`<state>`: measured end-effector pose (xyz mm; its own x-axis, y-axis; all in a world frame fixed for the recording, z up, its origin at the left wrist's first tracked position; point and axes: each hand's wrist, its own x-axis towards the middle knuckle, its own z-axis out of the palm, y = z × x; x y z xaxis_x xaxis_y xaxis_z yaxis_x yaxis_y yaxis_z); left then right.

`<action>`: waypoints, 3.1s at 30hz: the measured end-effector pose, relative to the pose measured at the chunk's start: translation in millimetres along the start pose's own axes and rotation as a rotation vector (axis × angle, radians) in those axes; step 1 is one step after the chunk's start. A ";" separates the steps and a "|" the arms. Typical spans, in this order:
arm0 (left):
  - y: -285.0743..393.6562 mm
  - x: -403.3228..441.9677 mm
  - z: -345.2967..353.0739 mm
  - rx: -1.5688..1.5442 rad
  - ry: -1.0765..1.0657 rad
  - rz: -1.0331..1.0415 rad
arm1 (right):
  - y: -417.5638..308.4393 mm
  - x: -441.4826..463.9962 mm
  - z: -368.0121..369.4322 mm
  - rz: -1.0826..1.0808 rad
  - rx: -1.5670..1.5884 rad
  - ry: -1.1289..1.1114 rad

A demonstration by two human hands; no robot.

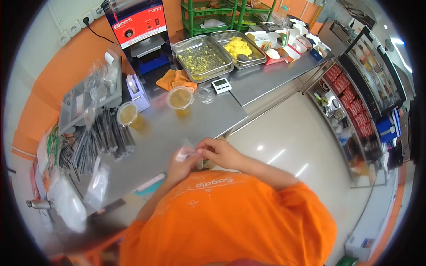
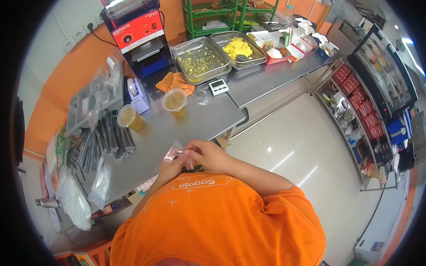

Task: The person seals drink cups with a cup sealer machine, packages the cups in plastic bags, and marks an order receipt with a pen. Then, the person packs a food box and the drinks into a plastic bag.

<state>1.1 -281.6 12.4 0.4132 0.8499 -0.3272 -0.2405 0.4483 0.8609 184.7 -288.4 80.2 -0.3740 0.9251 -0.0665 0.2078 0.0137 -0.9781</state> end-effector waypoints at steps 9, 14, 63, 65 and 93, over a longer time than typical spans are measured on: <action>-17.6 16.5 69.4 0.250 0.361 0.358 | 12.3 -11.0 -39.1 0.088 0.018 -0.039; -23.0 11.4 75.8 -0.044 0.420 0.422 | 37.4 -8.1 -36.6 0.156 0.621 -0.179; -42.8 27.7 72.2 1.125 0.516 0.546 | 78.7 -14.0 -58.2 0.011 0.442 0.146; -38.8 22.7 60.8 1.105 0.532 0.527 | 79.1 -14.7 -50.2 -0.020 0.555 0.082; -46.3 24.5 84.3 0.329 0.411 0.548 | 63.7 -11.6 -63.5 -0.016 -0.070 0.126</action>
<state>96.4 -304.8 -2.6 -0.0657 0.9910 0.1170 -0.0165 -0.1183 0.9928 259.7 -274.1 31.1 -0.2618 0.9649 -0.0213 0.2671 0.0513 -0.9623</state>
